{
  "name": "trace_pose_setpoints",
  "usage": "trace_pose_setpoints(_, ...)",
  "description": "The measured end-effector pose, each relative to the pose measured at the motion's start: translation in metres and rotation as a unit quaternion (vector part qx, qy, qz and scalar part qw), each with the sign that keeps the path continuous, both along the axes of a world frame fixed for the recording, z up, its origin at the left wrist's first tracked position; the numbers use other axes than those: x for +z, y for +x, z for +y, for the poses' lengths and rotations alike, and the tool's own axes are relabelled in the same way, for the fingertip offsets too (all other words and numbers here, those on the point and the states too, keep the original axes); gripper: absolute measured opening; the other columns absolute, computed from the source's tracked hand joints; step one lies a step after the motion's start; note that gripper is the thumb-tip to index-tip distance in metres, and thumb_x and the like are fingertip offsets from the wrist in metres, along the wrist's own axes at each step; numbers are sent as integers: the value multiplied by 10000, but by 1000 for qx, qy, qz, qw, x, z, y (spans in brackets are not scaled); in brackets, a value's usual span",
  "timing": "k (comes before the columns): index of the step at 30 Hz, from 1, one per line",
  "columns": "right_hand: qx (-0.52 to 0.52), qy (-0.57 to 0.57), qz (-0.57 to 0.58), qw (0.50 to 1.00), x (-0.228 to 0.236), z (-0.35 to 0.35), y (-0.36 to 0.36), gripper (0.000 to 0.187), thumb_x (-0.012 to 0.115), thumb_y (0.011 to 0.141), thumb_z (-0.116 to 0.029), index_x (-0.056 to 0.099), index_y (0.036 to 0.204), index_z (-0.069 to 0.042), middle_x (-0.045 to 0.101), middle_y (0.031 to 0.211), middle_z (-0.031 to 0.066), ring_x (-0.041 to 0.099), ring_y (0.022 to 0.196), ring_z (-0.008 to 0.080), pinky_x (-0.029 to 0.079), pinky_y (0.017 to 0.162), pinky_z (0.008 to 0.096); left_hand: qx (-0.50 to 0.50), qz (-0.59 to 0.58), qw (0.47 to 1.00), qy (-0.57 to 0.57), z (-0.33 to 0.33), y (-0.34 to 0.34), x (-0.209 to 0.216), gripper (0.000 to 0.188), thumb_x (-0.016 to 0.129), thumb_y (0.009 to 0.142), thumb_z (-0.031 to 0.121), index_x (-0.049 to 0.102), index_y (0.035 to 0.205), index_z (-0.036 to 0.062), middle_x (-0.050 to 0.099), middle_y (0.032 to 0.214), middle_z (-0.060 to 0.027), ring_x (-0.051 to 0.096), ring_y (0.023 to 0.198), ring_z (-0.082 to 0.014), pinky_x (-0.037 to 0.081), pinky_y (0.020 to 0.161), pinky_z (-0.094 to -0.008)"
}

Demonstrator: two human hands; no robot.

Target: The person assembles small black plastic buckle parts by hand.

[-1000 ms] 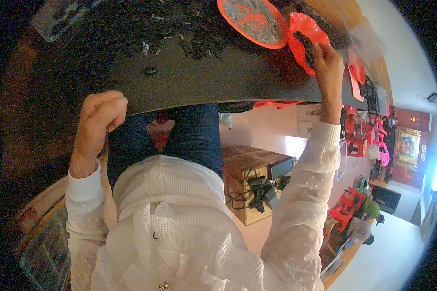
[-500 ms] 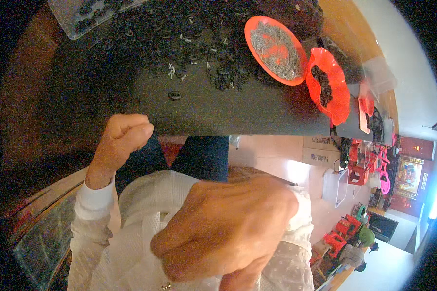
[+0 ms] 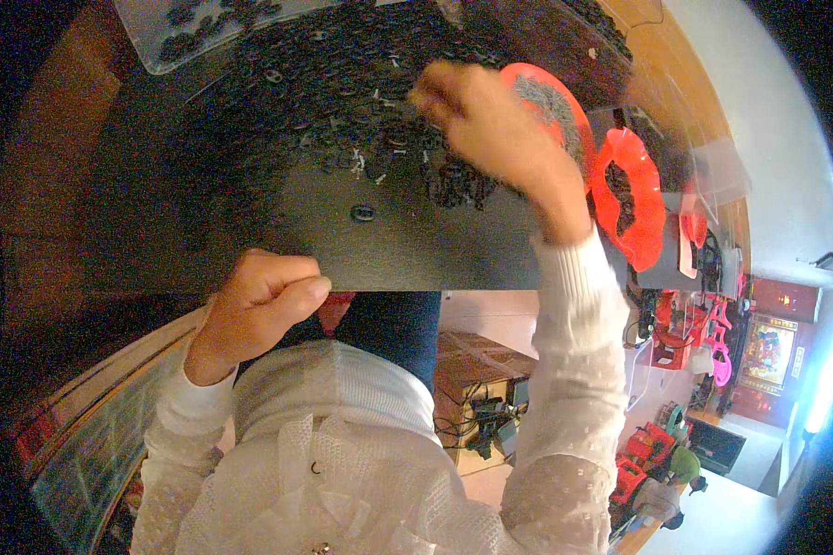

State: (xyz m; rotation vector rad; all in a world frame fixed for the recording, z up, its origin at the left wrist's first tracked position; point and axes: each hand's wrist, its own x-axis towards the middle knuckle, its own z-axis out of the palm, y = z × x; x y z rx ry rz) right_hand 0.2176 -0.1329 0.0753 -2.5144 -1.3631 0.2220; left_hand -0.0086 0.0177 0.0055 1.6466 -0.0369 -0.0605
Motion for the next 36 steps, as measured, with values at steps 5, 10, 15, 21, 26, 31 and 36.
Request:
trace_pose_setpoints(5, 79, 27, -177, 981, -42, 28, 90, 181, 553, 893, -145, 571, 980, 12, 608, 910, 205, 601, 871, 368, 467, 745, 392, 16, 7, 999, -39, -4, -1, -6, 327, 567, 846, 166, 441, 593, 1, 380, 494, -125, 356, 420, -182, 315, 437, -348)
trace_pose_setpoints(10, 112, 13, -191, 975, -54, 61, 99, 168, 558, 866, -124, 565, 927, 32, 597, 907, 224, 576, 859, 391, 462, 747, 418, 20, 2, 999, -30, -3, 0, -6, 332, 568, 847, 171, 443, 591, 0, 404, 501, -143, 397, 416, -218, 335, 445, -361)
trace_pose_setpoints(15, 152, 43, -158, 975, -56, 64, 96, 165, 562, 844, -92, 578, 940, 41, 595, 864, 235, 576, 835, 396, 472, 737, 425, -7, 3, 1000, 11, 2, 2, 1, 327, 567, 848, 171, 447, 593, 5, 421, 513, -159, 422, 419, -254, 348, 448, -367)
trace_pose_setpoints(21, 88, -12, -43, 995, -26, 48, 80, 175, 571, 835, -79, 565, 964, 39, 596, 871, 210, 589, 836, 364, 467, 733, 406, -7, -9, 1000, 11, 7, 1, -2, 337, 570, 842, 156, 419, 578, 10, 417, 515, -164, 439, 429, -296, 340, 443, -383)
trace_pose_setpoints(26, 107, -39, -55, 992, -43, 25, 87, 175, 586, 873, -137, 569, 973, 6, 600, 861, 171, 595, 793, 301, 474, 733, 364, -25, -25, 999, 20, 7, 3, 0, 333, 571, 839, 142, 409, 578, 12, 413, 517, -167, 440, 433, -313, 327, 439, -392)
trace_pose_setpoints(31, 101, -113, -62, 987, -33, 19, 84, 166, 593, 869, -128, 561, 967, 1, 586, 794, 149, 568, 729, 268, 472, 715, 357, -19, -35, 999, 9, 6, 2, -1, 326, 575, 839, 128, 408, 585, 11, 410, 525, -169, 439, 434, -313, 323, 436, -387)
trace_pose_setpoints(36, 109, 12, -5, 994, -39, 26, 68, 193, 602, 855, -122, 565, 996, 5, 597, 819, 159, 585, 755, 275, 472, 711, 364, -16, -22, 1000, 12, 7, 2, 2, 321, 575, 841, 118, 411, 586, 11, 407, 524, -166, 438, 433, -309, 325, 435, -383)
